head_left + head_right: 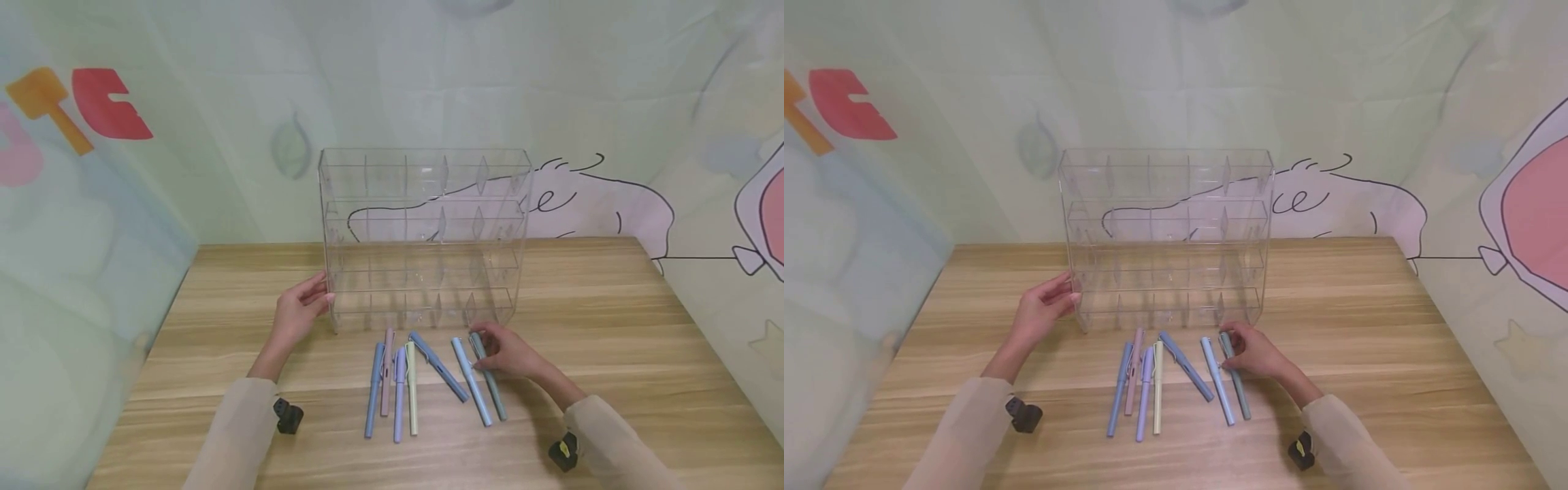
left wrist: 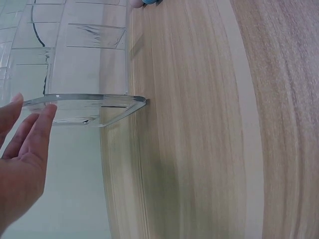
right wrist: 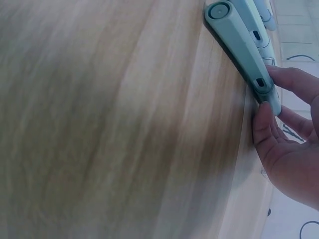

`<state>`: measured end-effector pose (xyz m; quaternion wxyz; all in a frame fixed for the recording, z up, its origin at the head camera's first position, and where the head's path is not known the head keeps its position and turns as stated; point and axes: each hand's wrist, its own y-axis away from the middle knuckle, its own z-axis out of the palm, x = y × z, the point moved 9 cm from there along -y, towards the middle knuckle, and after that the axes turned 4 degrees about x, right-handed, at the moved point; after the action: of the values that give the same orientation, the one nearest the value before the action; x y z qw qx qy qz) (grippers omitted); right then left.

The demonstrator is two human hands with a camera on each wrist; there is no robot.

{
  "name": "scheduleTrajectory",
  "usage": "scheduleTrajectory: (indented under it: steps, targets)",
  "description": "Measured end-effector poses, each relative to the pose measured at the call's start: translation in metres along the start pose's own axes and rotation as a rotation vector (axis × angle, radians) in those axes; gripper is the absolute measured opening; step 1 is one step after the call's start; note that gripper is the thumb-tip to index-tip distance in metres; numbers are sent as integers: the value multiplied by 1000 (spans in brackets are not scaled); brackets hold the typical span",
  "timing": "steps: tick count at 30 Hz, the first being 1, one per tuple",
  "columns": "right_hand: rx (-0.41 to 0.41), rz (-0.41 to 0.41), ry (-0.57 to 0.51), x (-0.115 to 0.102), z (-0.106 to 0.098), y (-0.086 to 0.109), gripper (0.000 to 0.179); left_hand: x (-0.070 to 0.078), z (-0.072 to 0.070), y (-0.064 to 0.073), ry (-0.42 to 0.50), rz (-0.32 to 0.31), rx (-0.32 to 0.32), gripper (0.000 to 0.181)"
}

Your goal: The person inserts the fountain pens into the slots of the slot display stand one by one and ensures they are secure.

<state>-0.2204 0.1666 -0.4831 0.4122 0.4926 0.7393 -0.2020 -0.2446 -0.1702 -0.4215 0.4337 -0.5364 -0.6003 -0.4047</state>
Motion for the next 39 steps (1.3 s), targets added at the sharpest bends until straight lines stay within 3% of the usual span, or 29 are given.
scheduleTrajectory:
  steps: [9, 16, 23, 39]
  targets:
    - [8, 12, -10, 2, -1, 1, 56, 1, 0, 0, -10, 6, 2, 49]
    - [31, -54, -21, -7, -7, 5, 55, 2, -1, 1, -6, 7, 3, 49]
    - [18, 19, -31, -3, -8, 4, 57, 2, 0, 2, -7, 7, -11, 49]
    - [-7, 26, -137, 0, -14, 9, 60, 0, 0, 2, 6, -1, -18, 48]
